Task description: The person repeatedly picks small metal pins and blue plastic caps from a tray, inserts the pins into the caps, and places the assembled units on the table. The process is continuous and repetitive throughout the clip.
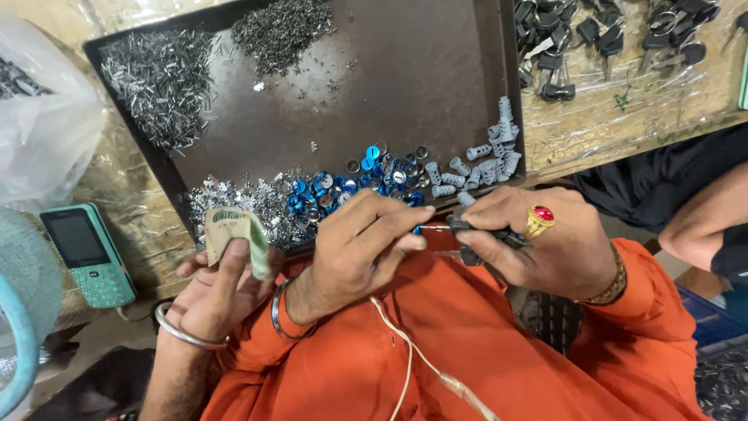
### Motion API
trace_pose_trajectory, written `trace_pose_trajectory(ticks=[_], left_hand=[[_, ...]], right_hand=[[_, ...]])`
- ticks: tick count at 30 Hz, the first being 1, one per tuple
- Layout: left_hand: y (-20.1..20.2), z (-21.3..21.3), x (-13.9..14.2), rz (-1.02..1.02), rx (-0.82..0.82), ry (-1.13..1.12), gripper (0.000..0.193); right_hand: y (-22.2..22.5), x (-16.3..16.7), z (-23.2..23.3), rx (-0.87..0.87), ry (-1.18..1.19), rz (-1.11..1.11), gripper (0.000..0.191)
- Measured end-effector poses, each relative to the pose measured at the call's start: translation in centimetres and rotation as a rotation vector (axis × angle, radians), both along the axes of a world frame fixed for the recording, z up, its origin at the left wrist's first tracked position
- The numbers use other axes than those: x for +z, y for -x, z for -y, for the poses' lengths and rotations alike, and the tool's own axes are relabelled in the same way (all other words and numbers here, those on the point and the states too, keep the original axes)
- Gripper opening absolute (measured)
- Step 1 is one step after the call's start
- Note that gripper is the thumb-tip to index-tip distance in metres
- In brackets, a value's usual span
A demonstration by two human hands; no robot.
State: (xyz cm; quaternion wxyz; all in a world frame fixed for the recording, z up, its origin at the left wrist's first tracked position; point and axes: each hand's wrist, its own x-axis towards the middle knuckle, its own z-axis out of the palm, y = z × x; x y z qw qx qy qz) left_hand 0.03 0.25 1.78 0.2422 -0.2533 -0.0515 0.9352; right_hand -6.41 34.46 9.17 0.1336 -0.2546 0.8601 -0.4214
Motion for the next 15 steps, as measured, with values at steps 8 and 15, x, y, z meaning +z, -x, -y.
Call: trace_pose_trajectory(ticks=[8, 15], left_hand=[[-4.4, 7.7, -5.8, 0.755, 0.18, -0.175, 0.031], [-2.3, 7.1, -2.4, 0.469, 0.129, 0.135, 0.033]], right_hand=[[0.6, -1.1, 0.2, 0.092, 0.108, 0.09, 0.014], [1.5, -1.9, -9.5, -0.507, -0.256, -0.385, 0.013]])
